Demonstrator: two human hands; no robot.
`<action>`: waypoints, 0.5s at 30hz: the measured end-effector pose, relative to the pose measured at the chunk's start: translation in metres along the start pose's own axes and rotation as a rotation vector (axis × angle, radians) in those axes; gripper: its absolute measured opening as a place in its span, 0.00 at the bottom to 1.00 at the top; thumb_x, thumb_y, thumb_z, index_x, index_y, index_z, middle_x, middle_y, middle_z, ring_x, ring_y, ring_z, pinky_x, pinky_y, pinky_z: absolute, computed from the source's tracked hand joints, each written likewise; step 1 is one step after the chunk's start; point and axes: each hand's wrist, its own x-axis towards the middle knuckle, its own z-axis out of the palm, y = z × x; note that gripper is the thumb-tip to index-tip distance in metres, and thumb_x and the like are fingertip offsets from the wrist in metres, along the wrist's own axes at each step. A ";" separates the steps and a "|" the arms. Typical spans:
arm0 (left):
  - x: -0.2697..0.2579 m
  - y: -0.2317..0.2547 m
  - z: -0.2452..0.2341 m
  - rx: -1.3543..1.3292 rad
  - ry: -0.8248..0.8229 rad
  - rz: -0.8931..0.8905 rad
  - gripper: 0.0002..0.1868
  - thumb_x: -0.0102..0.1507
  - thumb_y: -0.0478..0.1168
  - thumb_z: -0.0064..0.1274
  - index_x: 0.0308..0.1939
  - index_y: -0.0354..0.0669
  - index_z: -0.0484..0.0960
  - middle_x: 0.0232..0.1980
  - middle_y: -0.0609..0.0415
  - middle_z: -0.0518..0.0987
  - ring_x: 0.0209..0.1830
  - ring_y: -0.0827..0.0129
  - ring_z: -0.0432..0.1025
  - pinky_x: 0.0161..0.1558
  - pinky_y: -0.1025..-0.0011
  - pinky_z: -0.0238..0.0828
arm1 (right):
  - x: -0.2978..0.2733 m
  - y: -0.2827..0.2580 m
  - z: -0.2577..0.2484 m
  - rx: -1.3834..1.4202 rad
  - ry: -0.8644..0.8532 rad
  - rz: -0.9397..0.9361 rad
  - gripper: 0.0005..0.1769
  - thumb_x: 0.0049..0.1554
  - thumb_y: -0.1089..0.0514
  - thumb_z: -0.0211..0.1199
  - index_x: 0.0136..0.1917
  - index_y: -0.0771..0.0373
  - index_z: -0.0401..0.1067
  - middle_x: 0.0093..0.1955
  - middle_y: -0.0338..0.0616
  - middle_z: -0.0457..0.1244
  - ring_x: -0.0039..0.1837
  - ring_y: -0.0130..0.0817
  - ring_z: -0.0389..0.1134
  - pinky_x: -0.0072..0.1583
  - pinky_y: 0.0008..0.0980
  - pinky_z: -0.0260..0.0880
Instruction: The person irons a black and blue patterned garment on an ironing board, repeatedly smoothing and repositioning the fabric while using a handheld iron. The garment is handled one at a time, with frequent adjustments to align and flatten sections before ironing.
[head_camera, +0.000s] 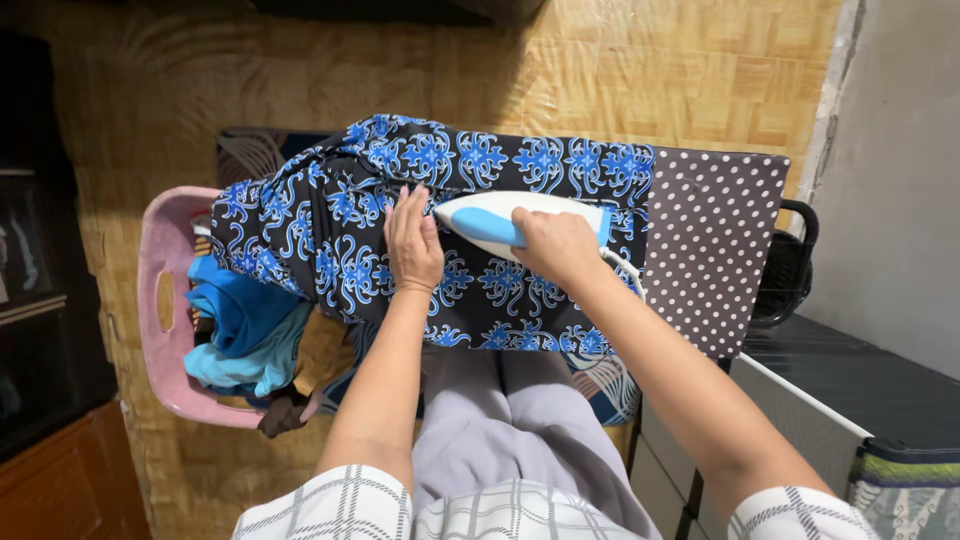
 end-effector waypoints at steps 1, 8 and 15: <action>-0.002 -0.001 0.001 0.013 -0.032 0.009 0.23 0.75 0.46 0.34 0.71 0.44 0.73 0.74 0.52 0.71 0.80 0.52 0.58 0.80 0.47 0.43 | 0.002 -0.001 0.002 -0.014 0.016 -0.012 0.16 0.47 0.48 0.71 0.44 0.58 0.72 0.35 0.52 0.69 0.39 0.53 0.72 0.41 0.51 0.71; -0.003 -0.006 0.009 0.433 -0.322 0.031 0.34 0.72 0.52 0.38 0.81 0.48 0.54 0.85 0.55 0.46 0.85 0.55 0.35 0.79 0.45 0.28 | -0.003 0.042 0.006 -0.106 0.042 0.011 0.11 0.50 0.51 0.68 0.42 0.58 0.73 0.33 0.52 0.69 0.38 0.52 0.72 0.41 0.49 0.72; -0.006 -0.011 0.015 0.561 -0.345 0.074 0.42 0.70 0.64 0.40 0.83 0.51 0.49 0.86 0.58 0.41 0.86 0.58 0.33 0.79 0.43 0.27 | -0.027 0.100 -0.015 -0.146 -0.067 0.179 0.11 0.54 0.49 0.66 0.44 0.57 0.74 0.36 0.54 0.69 0.42 0.56 0.72 0.46 0.53 0.72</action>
